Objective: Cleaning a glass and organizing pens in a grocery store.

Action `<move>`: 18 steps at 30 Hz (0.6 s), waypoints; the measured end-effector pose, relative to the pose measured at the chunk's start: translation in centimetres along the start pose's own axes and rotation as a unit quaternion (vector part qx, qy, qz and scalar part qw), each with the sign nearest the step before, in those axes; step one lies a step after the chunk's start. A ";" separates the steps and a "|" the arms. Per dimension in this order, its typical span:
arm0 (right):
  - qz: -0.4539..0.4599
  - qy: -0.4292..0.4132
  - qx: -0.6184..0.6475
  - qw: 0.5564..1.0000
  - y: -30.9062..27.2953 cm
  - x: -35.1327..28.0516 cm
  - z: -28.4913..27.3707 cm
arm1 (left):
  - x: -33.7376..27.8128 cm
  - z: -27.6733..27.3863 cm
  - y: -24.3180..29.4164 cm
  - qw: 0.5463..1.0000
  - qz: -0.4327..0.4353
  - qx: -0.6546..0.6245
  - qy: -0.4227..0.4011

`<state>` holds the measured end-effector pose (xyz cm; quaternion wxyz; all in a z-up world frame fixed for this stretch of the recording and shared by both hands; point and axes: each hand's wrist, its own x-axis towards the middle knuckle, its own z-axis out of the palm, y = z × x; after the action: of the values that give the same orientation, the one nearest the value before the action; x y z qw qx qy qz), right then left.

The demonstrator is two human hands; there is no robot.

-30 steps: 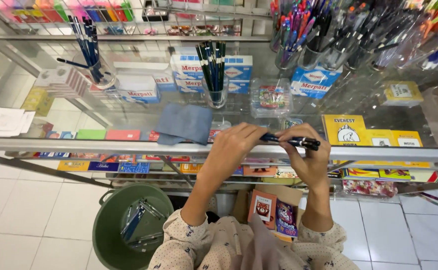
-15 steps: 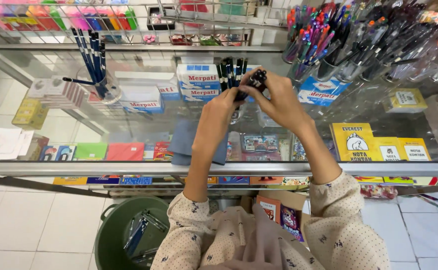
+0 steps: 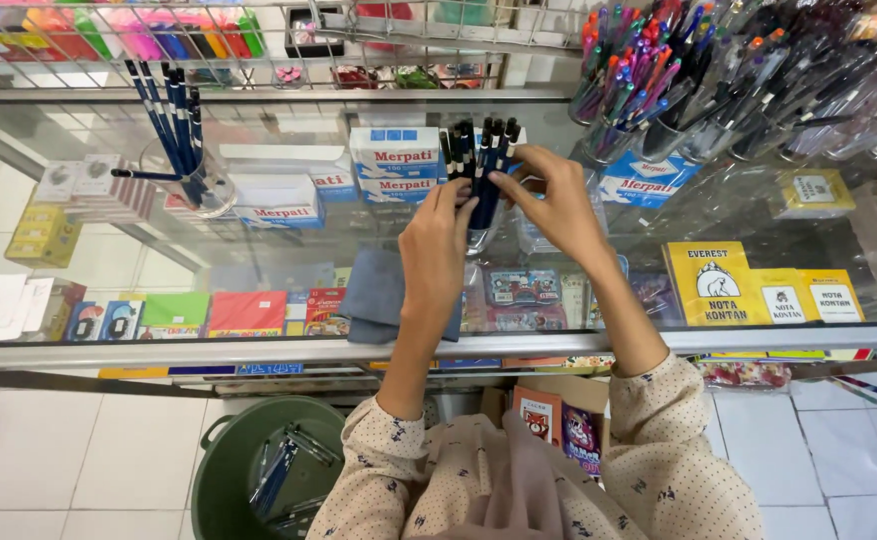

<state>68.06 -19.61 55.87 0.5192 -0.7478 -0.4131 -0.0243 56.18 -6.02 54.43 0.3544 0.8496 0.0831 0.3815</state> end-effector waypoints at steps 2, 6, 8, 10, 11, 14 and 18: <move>0.006 0.016 0.005 1.000 0.6 -0.3 0.4 | -0.2 0.0 0.0 1.000 -0.003 -0.003 0.004; 0.032 0.060 0.042 0.997 0.0 -0.5 0.6 | -0.2 -0.5 0.8 0.999 -0.027 0.027 0.020; 0.029 0.071 0.010 0.997 -1.1 -1.3 0.6 | -0.6 -0.9 0.8 0.998 -0.025 0.047 0.037; -0.023 0.119 -0.103 0.987 -2.1 -2.4 0.5 | -1.0 -1.2 0.3 0.997 -0.032 0.059 0.043; -0.023 0.121 -0.105 0.987 -2.6 -2.9 0.8 | -0.9 -1.2 -0.1 0.997 -0.029 0.057 0.042; -0.060 0.141 -0.188 0.970 -4.2 -4.8 1.7 | -1.3 -0.8 -1.5 0.994 -0.099 0.003 -0.046; -0.077 -0.002 -0.210 0.975 -3.8 -5.7 2.7 | -1.4 0.6 -2.9 0.987 -0.104 -0.091 -0.085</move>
<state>60.78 -20.35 54.87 0.3468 -0.8059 -0.4560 -0.1492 56.07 -4.78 51.40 0.4742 0.8297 0.1059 0.2750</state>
